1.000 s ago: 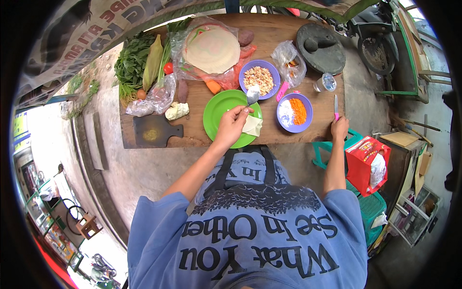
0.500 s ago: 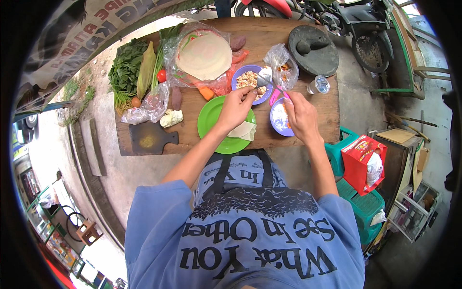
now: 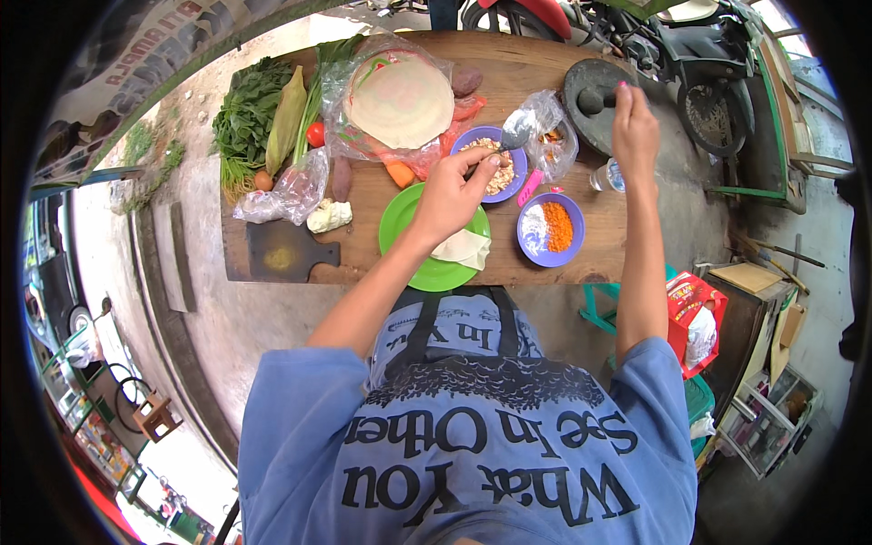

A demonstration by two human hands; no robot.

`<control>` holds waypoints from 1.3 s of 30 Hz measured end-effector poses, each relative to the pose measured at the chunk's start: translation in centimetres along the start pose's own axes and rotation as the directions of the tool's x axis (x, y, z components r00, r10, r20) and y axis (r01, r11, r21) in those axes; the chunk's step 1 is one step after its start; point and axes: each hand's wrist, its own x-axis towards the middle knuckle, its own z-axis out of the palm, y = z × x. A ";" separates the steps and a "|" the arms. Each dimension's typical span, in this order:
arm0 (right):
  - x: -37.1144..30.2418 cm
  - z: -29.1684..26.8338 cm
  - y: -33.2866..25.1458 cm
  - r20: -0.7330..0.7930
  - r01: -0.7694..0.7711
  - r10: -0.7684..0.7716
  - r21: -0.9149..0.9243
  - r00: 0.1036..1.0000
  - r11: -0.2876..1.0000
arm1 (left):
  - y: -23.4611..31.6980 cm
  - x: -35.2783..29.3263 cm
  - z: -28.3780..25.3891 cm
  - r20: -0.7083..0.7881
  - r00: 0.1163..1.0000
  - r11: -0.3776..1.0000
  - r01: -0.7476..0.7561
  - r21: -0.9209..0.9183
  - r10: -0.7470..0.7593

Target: The person assembles spring rolls by placing filling onto round wrappers, folding them into rectangular packets, and trimming edges with a knife. They repeat this process for multiple units, using a spoon to transfer filling and a knife to cut excess wrapper.

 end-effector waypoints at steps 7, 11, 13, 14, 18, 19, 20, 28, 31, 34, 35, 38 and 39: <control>8.1 -9.9 -6.1 -0.285 0.223 -0.091 0.472 0.954 0.853 | -0.8 -0.1 -0.3 0.006 0.987 0.976 0.162 -0.146 -0.162; 11.6 -11.9 0.3 -0.627 0.302 -0.106 0.214 0.772 0.929 | -1.5 -1.3 -1.4 -0.023 0.971 0.954 0.229 -0.192 -0.238; 12.9 -8.3 7.4 -0.405 -0.118 0.127 0.047 0.906 0.992 | -2.0 -2.0 -2.1 -0.047 0.963 0.943 0.249 -0.221 -0.265; 13.8 -6.4 11.3 0.019 -0.376 0.394 -0.257 0.919 0.890 | -2.3 -2.9 -2.4 -0.043 0.958 0.934 0.267 -0.236 -0.284; 6.9 -2.3 24.9 -0.135 -0.511 0.498 -0.357 0.857 0.782 | -2.8 -4.2 -3.4 -0.045 0.935 0.913 0.332 -0.236 -0.351; 5.1 -2.0 26.7 -0.134 -0.573 0.564 -0.330 0.815 0.750 | -2.8 -4.9 -3.5 -0.036 0.934 0.914 0.339 -0.221 -0.355; 4.0 -1.8 27.7 -0.077 -0.614 0.618 -0.263 0.782 0.744 | -2.8 -4.7 -3.5 -0.027 0.935 0.916 0.341 -0.210 -0.355; -3.8 -3.6 25.9 0.103 -0.434 0.440 -0.070 0.892 0.898 | -2.2 -5.1 -2.5 0.024 0.946 0.933 0.322 -0.162 -0.322; -3.4 -4.8 23.0 0.204 -0.311 0.383 -0.314 0.901 0.897 | -2.5 -5.8 -2.4 0.034 0.953 0.944 0.302 -0.133 -0.300; -1.2 -5.1 20.6 0.242 -0.142 0.288 -0.484 0.926 0.863 | -2.8 -6.2 -2.4 0.036 0.957 0.949 0.291 -0.117 -0.289; 0.0 -5.0 20.2 0.253 -0.049 0.205 -0.512 0.945 0.857 | -2.9 -6.3 -2.5 0.035 0.958 0.952 0.285 -0.112 -0.283; 3.6 -4.7 20.3 0.439 -0.022 0.301 -0.535 0.846 0.844 | -2.9 -6.8 -2.8 0.022 0.956 0.950 0.292 -0.114 -0.291; 4.4 -4.6 20.6 0.488 -0.024 0.341 -0.546 0.804 0.838 | -2.9 -7.0 -2.9 0.015 0.954 0.947 0.300 -0.117 -0.300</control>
